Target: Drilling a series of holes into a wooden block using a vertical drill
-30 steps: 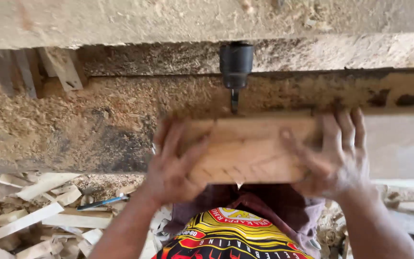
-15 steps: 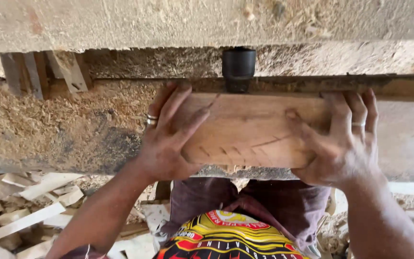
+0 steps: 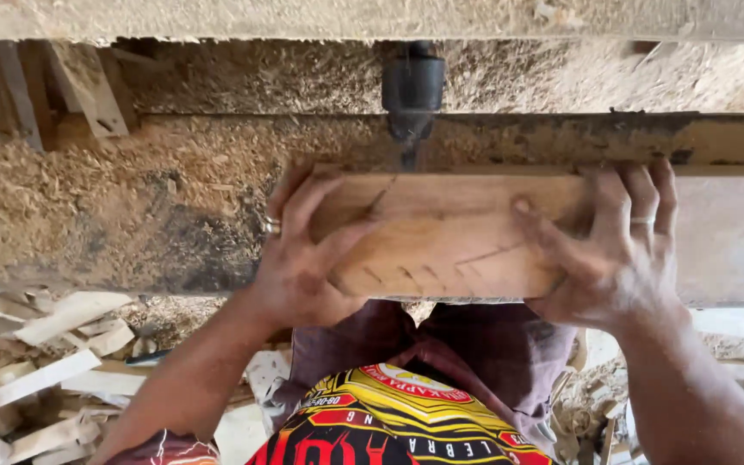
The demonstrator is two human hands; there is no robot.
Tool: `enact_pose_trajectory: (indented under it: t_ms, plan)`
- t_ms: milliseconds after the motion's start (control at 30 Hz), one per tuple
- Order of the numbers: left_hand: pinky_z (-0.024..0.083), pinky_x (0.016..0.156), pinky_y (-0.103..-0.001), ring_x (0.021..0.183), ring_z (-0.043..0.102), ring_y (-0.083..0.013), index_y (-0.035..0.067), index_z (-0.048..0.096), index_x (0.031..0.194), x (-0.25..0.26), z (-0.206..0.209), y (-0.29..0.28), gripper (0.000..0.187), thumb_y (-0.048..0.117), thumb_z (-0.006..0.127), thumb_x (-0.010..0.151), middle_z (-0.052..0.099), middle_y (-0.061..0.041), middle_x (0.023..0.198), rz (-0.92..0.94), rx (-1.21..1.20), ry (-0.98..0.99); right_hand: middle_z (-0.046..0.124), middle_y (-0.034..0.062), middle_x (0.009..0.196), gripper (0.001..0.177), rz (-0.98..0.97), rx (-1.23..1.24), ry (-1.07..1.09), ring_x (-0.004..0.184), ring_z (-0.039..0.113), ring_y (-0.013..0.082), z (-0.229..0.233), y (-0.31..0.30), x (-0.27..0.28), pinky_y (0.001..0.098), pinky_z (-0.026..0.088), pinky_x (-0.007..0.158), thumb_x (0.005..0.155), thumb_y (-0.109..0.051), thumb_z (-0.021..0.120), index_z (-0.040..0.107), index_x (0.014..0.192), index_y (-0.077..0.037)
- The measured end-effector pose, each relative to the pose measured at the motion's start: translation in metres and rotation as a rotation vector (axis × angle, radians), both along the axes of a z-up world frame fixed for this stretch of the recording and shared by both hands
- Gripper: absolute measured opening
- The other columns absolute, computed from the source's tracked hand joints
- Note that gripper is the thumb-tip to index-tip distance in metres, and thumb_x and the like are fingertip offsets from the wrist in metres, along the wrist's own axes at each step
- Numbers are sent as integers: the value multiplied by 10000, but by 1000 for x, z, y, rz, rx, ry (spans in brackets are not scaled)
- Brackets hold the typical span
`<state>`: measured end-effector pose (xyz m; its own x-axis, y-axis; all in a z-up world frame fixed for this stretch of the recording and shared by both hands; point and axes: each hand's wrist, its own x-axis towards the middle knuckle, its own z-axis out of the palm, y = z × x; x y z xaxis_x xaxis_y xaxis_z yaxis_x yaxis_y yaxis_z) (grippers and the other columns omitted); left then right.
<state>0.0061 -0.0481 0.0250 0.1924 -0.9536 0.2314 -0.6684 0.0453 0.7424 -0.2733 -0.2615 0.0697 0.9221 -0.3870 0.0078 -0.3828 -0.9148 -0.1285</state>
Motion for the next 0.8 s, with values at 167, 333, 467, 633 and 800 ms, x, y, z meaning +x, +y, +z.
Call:
enact_pose_trajectory:
  t_ms: [167, 333, 467, 633, 800]
  plan:
    - [545, 1067, -487, 1425, 361, -439, 172, 681, 1225, 3, 1, 6, 743, 184, 897, 514, 366, -144, 1492, -35, 107, -29, 540, 295, 1232, 991, -24, 13, 0, 1169, 500, 492, 21, 3, 13, 704, 249, 1186, 414, -143, 741, 670, 1386, -321]
    - [620, 985, -407, 1436, 285, -463, 211, 602, 1258, -25, 12, 29, 684, 80, 823, 624, 392, -93, 1362, 23, -18, -26, 527, 242, 1135, 901, -19, 12, -5, 1071, 545, 432, 13, 23, -5, 741, 275, 1165, 621, -32, 641, 582, 1445, -391]
    - [406, 1197, -541, 1429, 293, -411, 183, 643, 1182, -24, 3, 16, 561, 116, 828, 657, 415, -69, 1374, 22, -58, 62, 479, 222, 1147, 801, 38, -18, -70, 1150, 474, 417, 9, 18, 0, 710, 359, 1103, 704, -34, 646, 570, 1422, -379]
    - [398, 1225, -520, 1391, 390, -387, 119, 710, 1202, 11, 14, -15, 721, 134, 896, 505, 483, -119, 1388, -53, -15, 3, 505, 374, 1347, 1024, -41, 59, 32, 1298, 433, 542, 18, -3, 12, 731, 140, 1179, 410, -142, 763, 689, 1419, -301]
    - [379, 1180, -492, 1374, 345, -345, 189, 667, 1123, -13, 8, 7, 654, 113, 909, 520, 498, -51, 1304, 30, -48, 27, 491, 206, 1009, 726, 38, -59, -116, 1009, 517, 420, 13, 11, 7, 722, 364, 1102, 748, -99, 599, 608, 1440, -320]
